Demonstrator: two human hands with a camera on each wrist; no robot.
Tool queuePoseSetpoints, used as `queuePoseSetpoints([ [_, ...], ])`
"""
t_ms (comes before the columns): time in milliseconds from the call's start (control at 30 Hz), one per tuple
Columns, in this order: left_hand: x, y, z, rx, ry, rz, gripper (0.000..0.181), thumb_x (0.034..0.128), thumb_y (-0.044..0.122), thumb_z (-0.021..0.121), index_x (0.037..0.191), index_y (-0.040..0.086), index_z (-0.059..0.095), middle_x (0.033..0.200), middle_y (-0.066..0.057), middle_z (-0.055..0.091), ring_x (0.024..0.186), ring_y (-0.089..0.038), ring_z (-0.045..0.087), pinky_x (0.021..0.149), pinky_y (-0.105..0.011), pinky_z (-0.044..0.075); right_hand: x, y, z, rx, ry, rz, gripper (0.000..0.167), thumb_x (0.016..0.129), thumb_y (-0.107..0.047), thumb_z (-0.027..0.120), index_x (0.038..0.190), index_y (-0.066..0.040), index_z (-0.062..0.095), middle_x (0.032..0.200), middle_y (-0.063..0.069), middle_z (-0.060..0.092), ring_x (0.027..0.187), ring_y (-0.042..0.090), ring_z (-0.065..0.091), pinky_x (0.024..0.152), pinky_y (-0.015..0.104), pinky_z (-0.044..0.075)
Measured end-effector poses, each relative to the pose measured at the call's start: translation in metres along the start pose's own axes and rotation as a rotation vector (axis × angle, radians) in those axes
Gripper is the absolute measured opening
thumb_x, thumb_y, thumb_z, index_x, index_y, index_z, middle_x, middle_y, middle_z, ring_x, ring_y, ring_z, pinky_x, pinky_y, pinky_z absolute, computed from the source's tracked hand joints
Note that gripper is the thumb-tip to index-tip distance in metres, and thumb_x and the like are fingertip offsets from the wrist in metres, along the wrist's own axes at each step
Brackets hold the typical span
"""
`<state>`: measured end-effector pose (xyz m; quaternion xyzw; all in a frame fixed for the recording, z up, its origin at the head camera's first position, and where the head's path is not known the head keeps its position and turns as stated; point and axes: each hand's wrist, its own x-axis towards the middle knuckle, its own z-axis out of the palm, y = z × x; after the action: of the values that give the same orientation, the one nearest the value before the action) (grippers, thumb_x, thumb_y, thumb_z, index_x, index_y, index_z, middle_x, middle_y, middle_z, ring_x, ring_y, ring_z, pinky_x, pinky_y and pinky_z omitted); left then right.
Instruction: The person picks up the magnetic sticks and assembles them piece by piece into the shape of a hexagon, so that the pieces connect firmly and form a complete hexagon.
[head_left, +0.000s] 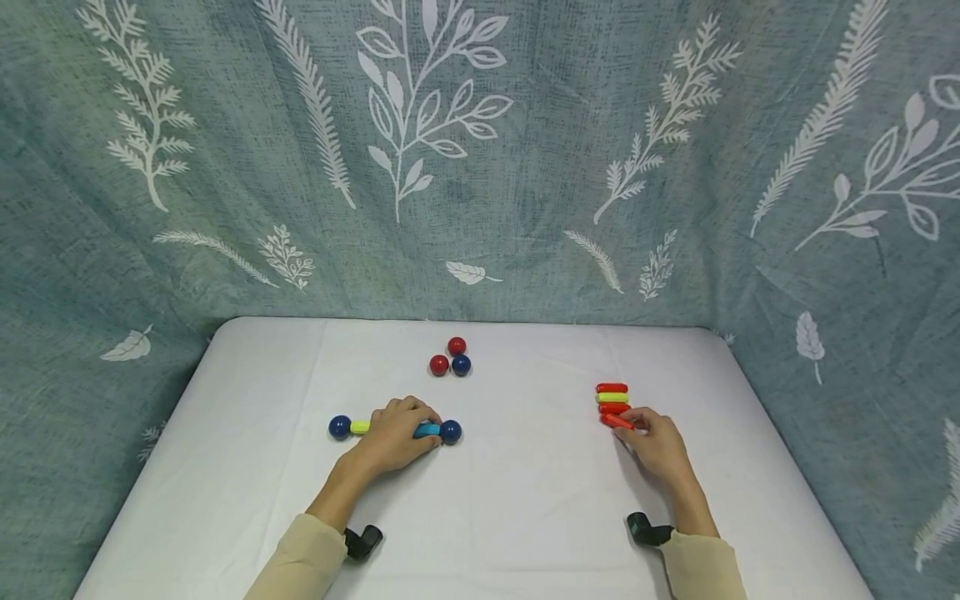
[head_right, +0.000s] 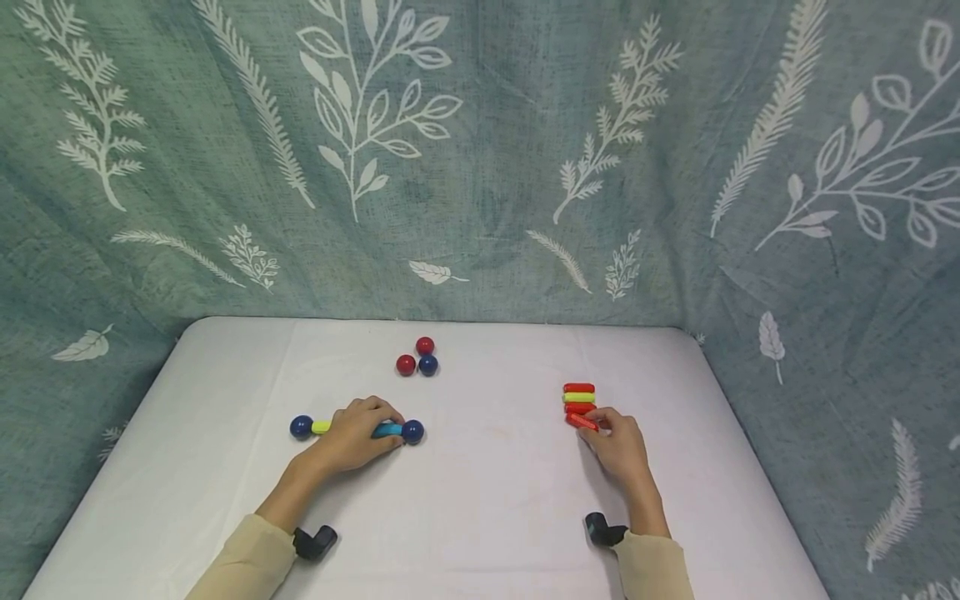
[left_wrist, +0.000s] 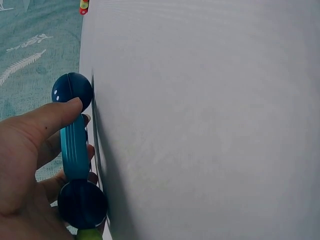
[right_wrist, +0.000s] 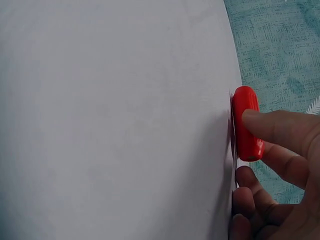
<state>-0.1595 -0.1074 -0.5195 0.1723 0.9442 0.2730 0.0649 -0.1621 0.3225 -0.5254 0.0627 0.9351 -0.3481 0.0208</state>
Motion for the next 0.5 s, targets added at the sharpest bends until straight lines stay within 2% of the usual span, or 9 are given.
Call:
queuePoseSetpoints([
  [100, 0.000, 0.000, 0.000, -0.004, -0.003, -0.001, 0.022, 0.0927, 0.031, 0.073, 0.113, 0.022, 0.072, 0.120, -0.003, 0.060, 0.114, -0.029, 0.051, 0.093, -0.054, 0.039, -0.003, -0.004, 0.001, 0.015, -0.014, -0.013, 0.029, 0.094, -0.016, 0.069, 0.116, 0.002, 0.065, 0.115, 0.025, 0.062, 0.107, 0.041, 0.054, 0.086, 0.056, 0.043],
  [233, 0.000, 0.001, -0.001, -0.006, -0.003, -0.006, 0.022, 0.0928, 0.031, 0.073, 0.113, 0.022, 0.072, 0.120, -0.003, 0.060, 0.116, -0.030, 0.051, 0.093, -0.054, 0.039, -0.007, -0.015, 0.008, 0.053, -0.029, -0.050, 0.026, 0.095, -0.017, 0.069, 0.116, -0.002, 0.068, 0.117, 0.020, 0.064, 0.106, 0.036, 0.055, 0.082, 0.048, 0.047],
  [500, 0.000, 0.000, 0.001, -0.009, 0.000, -0.008, 0.022, 0.0927, 0.031, 0.073, 0.112, 0.022, 0.072, 0.120, -0.003, 0.059, 0.116, -0.029, 0.051, 0.094, -0.054, 0.038, -0.012, -0.051, 0.032, 0.126, -0.080, -0.122, 0.021, 0.092, -0.017, 0.073, 0.112, -0.010, 0.071, 0.101, 0.008, 0.062, 0.077, 0.023, 0.052, 0.063, 0.032, 0.043],
])
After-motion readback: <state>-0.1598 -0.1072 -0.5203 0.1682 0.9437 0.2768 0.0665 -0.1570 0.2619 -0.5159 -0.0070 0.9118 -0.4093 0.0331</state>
